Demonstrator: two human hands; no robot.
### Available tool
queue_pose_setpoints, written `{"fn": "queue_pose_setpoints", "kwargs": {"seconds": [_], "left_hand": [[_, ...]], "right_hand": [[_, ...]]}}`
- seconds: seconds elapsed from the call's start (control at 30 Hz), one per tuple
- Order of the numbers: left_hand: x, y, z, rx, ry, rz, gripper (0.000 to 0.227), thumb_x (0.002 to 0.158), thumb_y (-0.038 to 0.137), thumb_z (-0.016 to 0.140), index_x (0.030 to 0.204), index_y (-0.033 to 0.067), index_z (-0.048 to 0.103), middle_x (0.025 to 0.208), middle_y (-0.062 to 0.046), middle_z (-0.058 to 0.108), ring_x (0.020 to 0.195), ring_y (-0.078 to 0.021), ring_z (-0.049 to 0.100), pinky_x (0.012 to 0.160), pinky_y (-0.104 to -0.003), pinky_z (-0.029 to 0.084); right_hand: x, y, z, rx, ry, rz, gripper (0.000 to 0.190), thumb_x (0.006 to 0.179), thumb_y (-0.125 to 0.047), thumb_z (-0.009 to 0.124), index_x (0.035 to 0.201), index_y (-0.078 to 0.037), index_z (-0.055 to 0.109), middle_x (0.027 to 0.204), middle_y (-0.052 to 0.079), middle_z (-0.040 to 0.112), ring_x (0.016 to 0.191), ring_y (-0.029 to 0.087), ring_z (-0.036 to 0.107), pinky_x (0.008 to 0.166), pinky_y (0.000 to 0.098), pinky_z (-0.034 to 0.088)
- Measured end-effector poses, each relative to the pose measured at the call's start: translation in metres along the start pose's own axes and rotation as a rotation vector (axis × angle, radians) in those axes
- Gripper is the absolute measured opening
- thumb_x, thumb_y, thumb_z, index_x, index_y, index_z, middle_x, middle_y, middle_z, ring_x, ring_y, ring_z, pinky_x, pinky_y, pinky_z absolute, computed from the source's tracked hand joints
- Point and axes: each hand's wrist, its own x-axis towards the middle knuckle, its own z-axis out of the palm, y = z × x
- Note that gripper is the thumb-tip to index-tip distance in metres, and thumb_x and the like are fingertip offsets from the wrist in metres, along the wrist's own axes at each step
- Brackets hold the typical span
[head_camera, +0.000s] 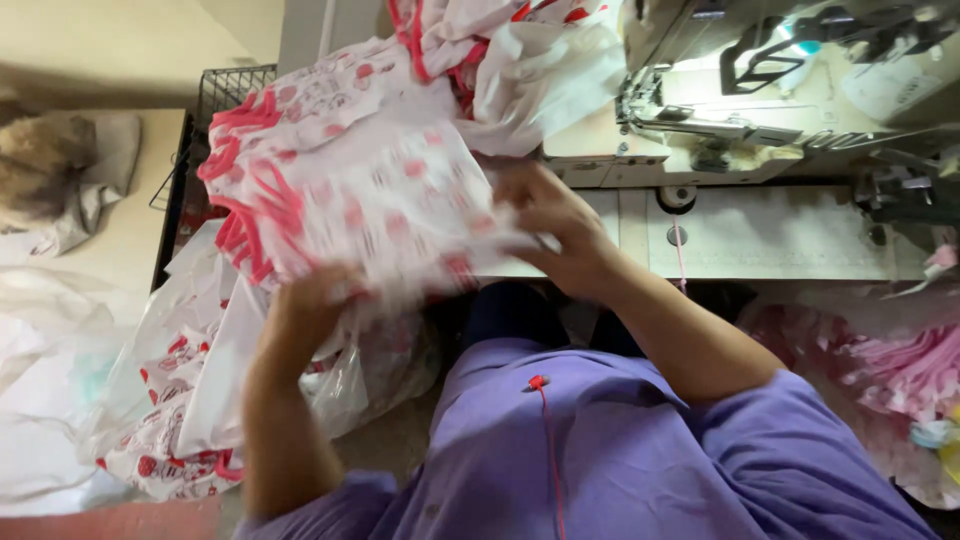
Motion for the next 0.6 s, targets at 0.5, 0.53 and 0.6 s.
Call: {"fn": "queue_pose_setpoints", "kwargs": {"seconds": [0.5,0.53,0.6], "left_hand": [[0.186,0.211,0.120,-0.130,-0.080,0.741,0.068,0.074,0.025,0.076,0.139,0.0227,0.055,0.124,-0.011,0.070,0.120,-0.0377,0.063,0.105,-0.051,0.046],[0.180,0.240,0.129,-0.271,-0.276,0.621,0.073,0.078,0.025,0.074,0.146,0.0291,0.046,0.131,-0.008,0.070,0.122,-0.0396,0.062,0.106,-0.056,0.044],[0.182,0.248,0.138,-0.425,-0.303,0.541,0.062,0.080,0.019,0.068,0.138,0.0276,0.047,0.104,-0.005,0.064,0.099,-0.0316,0.062,0.093,-0.049,0.047]], "right_hand": [[-0.057,0.134,-0.061,0.659,0.651,0.469,0.035,0.092,0.006,0.061,0.124,-0.003,0.068,0.092,0.007,0.070,0.076,0.012,0.065,0.068,0.0267,0.054],[-0.058,0.140,-0.062,0.635,0.626,0.465,0.040,0.093,0.006,0.060,0.130,-0.007,0.067,0.094,0.006,0.072,0.076,0.010,0.065,0.067,0.0240,0.054],[-0.057,0.110,-0.060,0.581,0.608,0.454,0.052,0.092,0.009,0.059,0.140,-0.010,0.057,0.090,0.005,0.070,0.075,0.010,0.067,0.067,0.0220,0.056]]}}
